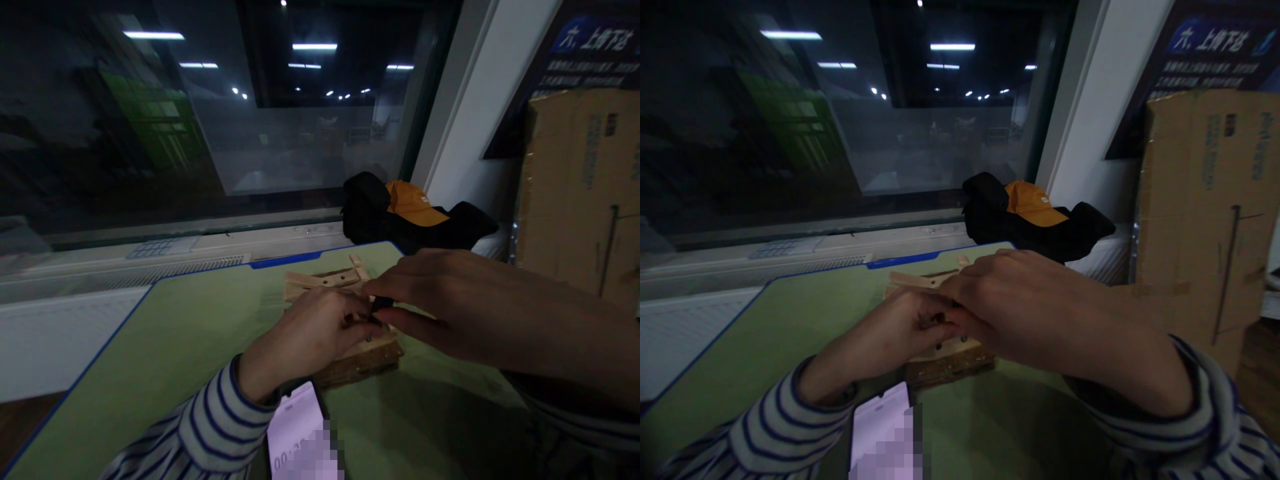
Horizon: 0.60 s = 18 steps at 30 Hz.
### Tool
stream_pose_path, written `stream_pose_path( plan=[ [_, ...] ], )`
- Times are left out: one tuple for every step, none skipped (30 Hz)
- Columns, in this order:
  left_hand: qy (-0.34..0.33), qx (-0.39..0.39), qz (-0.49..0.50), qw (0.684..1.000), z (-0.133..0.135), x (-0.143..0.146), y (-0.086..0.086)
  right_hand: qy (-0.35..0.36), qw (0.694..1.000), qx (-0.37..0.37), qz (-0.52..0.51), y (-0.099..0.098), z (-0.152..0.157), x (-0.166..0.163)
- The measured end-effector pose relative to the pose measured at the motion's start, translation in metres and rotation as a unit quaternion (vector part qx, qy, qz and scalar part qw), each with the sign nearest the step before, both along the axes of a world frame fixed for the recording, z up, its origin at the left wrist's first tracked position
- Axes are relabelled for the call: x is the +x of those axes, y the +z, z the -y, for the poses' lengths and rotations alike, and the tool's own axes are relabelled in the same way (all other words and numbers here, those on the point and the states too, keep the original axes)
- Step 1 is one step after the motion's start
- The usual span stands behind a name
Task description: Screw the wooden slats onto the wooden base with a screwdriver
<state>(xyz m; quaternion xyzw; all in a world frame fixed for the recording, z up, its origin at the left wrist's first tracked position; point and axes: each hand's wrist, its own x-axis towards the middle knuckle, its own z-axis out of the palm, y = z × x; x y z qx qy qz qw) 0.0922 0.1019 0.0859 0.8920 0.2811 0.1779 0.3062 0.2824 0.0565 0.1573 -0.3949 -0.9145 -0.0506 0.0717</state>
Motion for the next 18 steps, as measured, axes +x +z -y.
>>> stream_pose_path(
  plan=[
    [0.0,0.003,0.002,1.0,0.0002,-0.0003,0.0001,0.001,1.0,0.002,0.0,0.0006,0.0007,-0.0004],
    [0.001,0.006,0.003,1.0,0.0004,-0.0007,0.0002,0.002,1.0,0.002,-0.001,0.0011,0.0012,-0.0006],
    [0.002,0.008,0.003,1.0,0.0005,-0.0009,0.0003,0.002,1.0,-0.001,-0.001,0.0014,0.0016,-0.0007],
    [0.002,0.008,0.004,1.0,0.0006,-0.0012,0.0005,0.001,1.0,-0.005,0.0,0.0014,0.0018,-0.0006],
    [0.001,0.005,0.004,1.0,0.0007,-0.0013,0.0006,-0.001,1.0,-0.01,0.0,0.0013,0.0017,-0.0004],
    [-0.001,0.001,0.003,1.0,0.0006,-0.0014,0.0007,-0.003,1.0,-0.015,0.001,0.001,0.0014,-0.0002],
    [-0.002,-0.003,0.001,1.0,0.0006,-0.0014,0.0007,-0.004,1.0,-0.021,0.001,0.0006,0.0009,0.0001],
    [-0.001,-0.006,-0.001,1.0,0.0004,-0.0014,0.0007,-0.006,1.0,-0.025,0.002,0.0001,0.0004,0.0003],
    [0.001,-0.008,-0.003,1.0,0.0002,-0.0013,0.0006,-0.008,1.0,-0.029,0.004,-0.0003,-0.0003,0.0005],
    [0.002,-0.01,-0.005,1.0,0.0,-0.0012,0.0006,-0.009,0.999,-0.03,0.005,-0.0007,-0.0009,0.0006],
    [0.003,-0.011,-0.005,1.0,-0.0003,-0.0011,0.0005,-0.01,0.999,-0.031,0.007,-0.001,-0.0015,0.0007],
    [0.001,-0.011,-0.005,1.0,-0.0006,-0.001,0.0004,-0.008,1.0,-0.03,0.007,-0.0013,-0.002,0.0008],
    [-0.003,-0.012,-0.005,1.0,-0.0008,-0.0008,0.0005,-0.006,1.0,-0.026,0.008,-0.0014,-0.0024,0.0008],
    [-0.005,-0.012,-0.005,1.0,-0.001,-0.0007,0.0005,-0.003,1.0,-0.022,0.009,-0.0014,-0.0026,0.0008],
    [-0.006,-0.011,-0.004,1.0,-0.0011,-0.0006,0.0007,0.001,1.0,-0.016,0.009,-0.0013,-0.0026,0.0007],
    [-0.006,-0.011,-0.004,1.0,-0.0011,-0.0006,0.0009,0.005,1.0,-0.009,0.008,-0.0011,-0.0024,0.0006],
    [-0.004,-0.012,-0.004,1.0,-0.0009,-0.0007,0.0011,0.009,1.0,-0.002,0.005,-0.0007,-0.0021,0.0005],
    [-0.003,-0.013,-0.003,1.0,-0.0008,-0.0008,0.0014,0.013,1.0,0.005,0.001,-0.0003,-0.0017,0.0003]
  ],
)
